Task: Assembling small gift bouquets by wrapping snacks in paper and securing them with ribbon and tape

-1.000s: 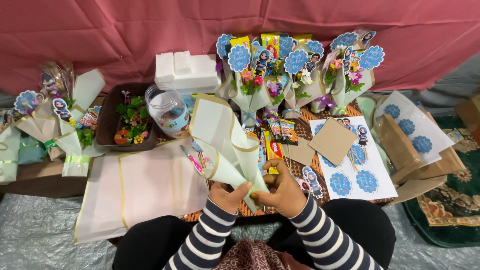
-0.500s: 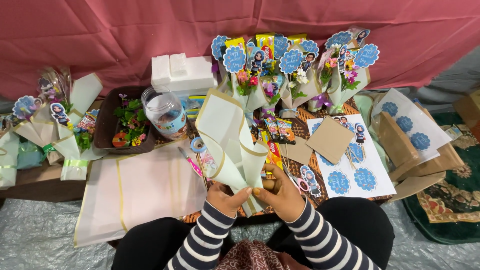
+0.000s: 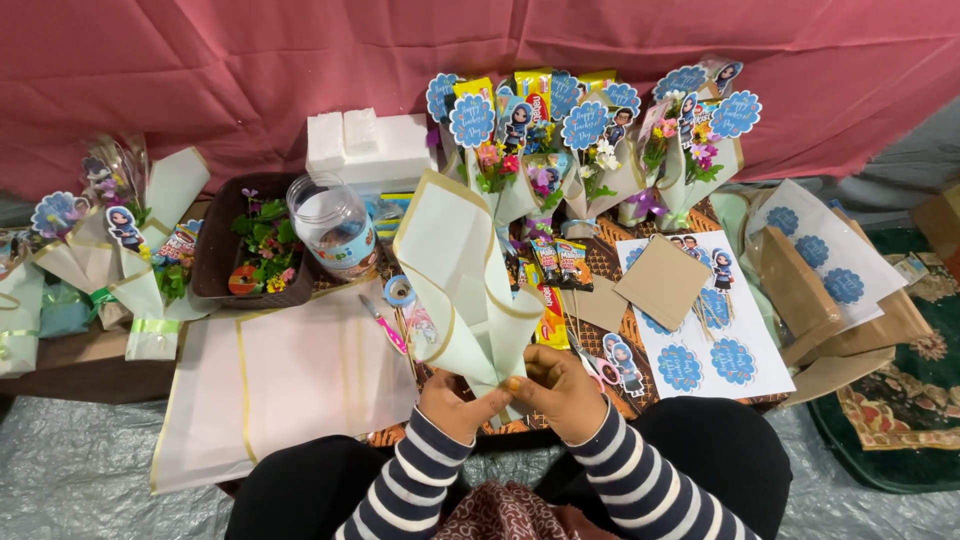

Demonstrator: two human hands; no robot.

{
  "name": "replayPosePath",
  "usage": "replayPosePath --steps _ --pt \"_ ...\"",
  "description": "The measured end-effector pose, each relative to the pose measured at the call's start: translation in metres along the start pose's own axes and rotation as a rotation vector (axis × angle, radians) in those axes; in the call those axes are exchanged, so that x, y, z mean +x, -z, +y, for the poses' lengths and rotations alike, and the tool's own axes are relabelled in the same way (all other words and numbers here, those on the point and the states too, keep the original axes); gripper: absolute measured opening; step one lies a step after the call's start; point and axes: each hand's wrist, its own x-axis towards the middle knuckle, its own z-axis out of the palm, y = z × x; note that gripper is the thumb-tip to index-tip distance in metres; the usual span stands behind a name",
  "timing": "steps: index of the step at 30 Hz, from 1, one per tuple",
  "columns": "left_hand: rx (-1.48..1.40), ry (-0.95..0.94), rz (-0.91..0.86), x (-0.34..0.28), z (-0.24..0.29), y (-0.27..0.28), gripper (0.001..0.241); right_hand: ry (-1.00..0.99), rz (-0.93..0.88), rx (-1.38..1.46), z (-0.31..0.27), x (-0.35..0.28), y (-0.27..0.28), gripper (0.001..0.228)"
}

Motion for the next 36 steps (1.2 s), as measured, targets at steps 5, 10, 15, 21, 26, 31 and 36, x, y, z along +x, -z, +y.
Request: replayPosePath --steps 5,10,15,21,26,31,36 --pt "-0.084 -0.153 -0.082 0.006 -0.009 0.006 0.038 0.060 0.047 0.074 0.022 0.007 0.002 0.009" --pt "-0.172 -0.151 -0.051 0.011 -0.022 0.002 0.046 0.067 -0.038 0.149 0.035 0.014 0.006 0.043" --pt "-0.133 -0.092 -0.102 0.002 -0.008 0.001 0.046 0.021 -0.083 0.057 0.035 0.014 0.012 0.034" --pt "-0.281 0.023 -0.072 0.004 -0.035 0.001 0.046 0.005 -0.003 0.122 0.049 0.011 0.013 0.034" --pt "-0.327 0.109 -0.074 0.003 -0.060 0.004 0.044 -0.049 0.012 0.042 0.047 0.001 0.013 0.024" --pt "-0.587 0.074 -0.195 0.009 -0.107 0.010 0.050 -0.022 0.082 0.012 0.062 -0.003 0.016 0.033" --pt "-0.404 -0.021 -0.060 -0.014 -0.086 0.003 0.039 0.123 0.003 -0.014 0.065 -0.016 0.014 0.045"
